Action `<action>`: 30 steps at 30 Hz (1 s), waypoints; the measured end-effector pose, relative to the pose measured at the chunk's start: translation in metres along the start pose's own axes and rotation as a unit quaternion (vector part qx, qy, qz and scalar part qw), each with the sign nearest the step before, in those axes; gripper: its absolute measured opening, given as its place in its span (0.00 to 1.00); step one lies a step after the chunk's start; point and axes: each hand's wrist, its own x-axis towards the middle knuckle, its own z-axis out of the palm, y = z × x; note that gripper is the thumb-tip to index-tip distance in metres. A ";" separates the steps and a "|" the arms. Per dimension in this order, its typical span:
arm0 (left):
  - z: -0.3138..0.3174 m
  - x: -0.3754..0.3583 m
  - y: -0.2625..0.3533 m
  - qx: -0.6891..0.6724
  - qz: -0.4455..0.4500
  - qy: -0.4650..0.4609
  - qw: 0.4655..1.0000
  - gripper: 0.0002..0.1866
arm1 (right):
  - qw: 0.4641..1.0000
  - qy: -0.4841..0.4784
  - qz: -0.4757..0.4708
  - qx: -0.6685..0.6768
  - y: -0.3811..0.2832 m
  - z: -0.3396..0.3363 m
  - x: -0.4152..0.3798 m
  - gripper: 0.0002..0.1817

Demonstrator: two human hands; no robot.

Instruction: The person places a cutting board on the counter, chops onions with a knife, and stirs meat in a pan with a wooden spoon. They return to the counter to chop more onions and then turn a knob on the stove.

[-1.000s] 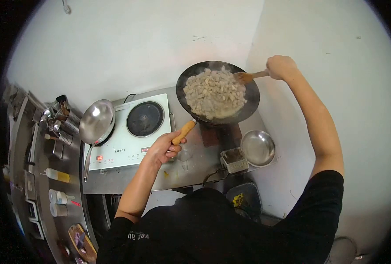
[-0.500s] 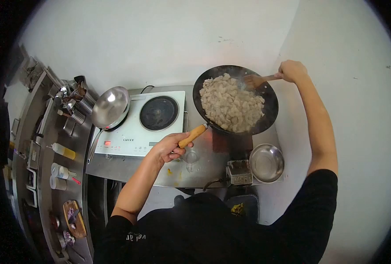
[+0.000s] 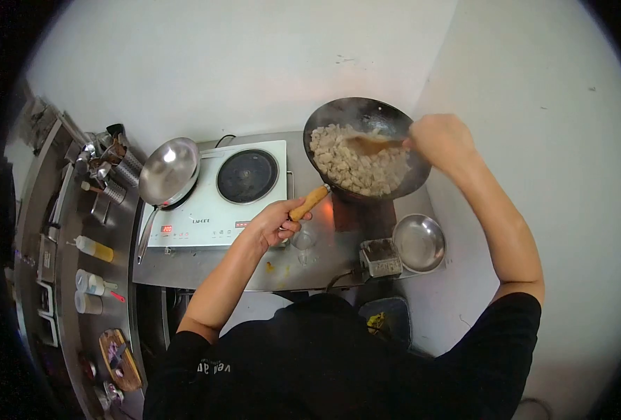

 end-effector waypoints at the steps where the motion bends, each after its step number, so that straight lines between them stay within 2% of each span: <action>1: -0.001 0.001 -0.001 -0.005 0.010 -0.007 1.000 0.14 | 1.000 -0.005 -0.023 0.007 -0.017 -0.007 -0.012 0.17; 5: -0.002 0.002 -0.001 -0.009 0.028 -0.022 0.999 0.13 | 0.997 0.037 -0.072 0.005 -0.102 0.038 -0.005 0.08; 7: -0.005 0.006 -0.003 -0.013 0.029 -0.027 0.999 0.14 | 0.996 0.066 -0.028 0.056 -0.115 0.080 0.032 0.07; 8: -0.007 0.007 -0.004 -0.018 0.032 -0.025 0.999 0.14 | 0.996 0.066 -0.027 0.055 -0.106 0.087 0.049 0.07; 10: -0.008 0.009 -0.007 -0.016 0.029 -0.029 0.999 0.14 | 0.997 0.034 0.066 0.030 -0.079 0.091 0.075 0.07; 11: -0.008 0.008 -0.005 -0.014 0.027 -0.031 0.999 0.13 | 0.997 0.043 0.067 0.014 -0.065 0.082 0.072 0.07; 12: -0.009 0.006 -0.003 -0.015 0.032 -0.031 0.999 0.13 | 0.996 0.050 0.067 -0.004 -0.051 0.062 0.066 0.07; 14: -0.007 0.005 -0.002 -0.009 0.031 -0.036 0.999 0.13 | 0.995 -0.008 0.098 -0.014 -0.045 0.002 0.033 0.06; 17: -0.011 0.009 -0.004 -0.014 0.037 -0.046 0.998 0.13 | 0.998 -0.044 0.046 -0.018 -0.067 -0.034 -0.016 0.05; 20: -0.014 0.014 -0.006 -0.018 0.035 -0.064 0.997 0.14 | 0.998 -0.025 0.002 -0.066 -0.098 0.017 -0.017 0.05; 24: -0.010 0.008 -0.004 -0.011 0.025 -0.048 0.998 0.14 | 0.997 0.018 0.049 -0.051 -0.083 0.085 0.040 0.06; 26: -0.009 0.009 -0.002 0.004 0.008 -0.017 1.000 0.14 | 0.996 0.000 0.079 -0.044 -0.050 0.092 0.061 0.07; 30: -0.010 0.008 -0.002 -0.004 0.027 -0.034 0.999 0.14 | 0.991 0.015 0.125 -0.055 -0.012 0.032 0.050 0.10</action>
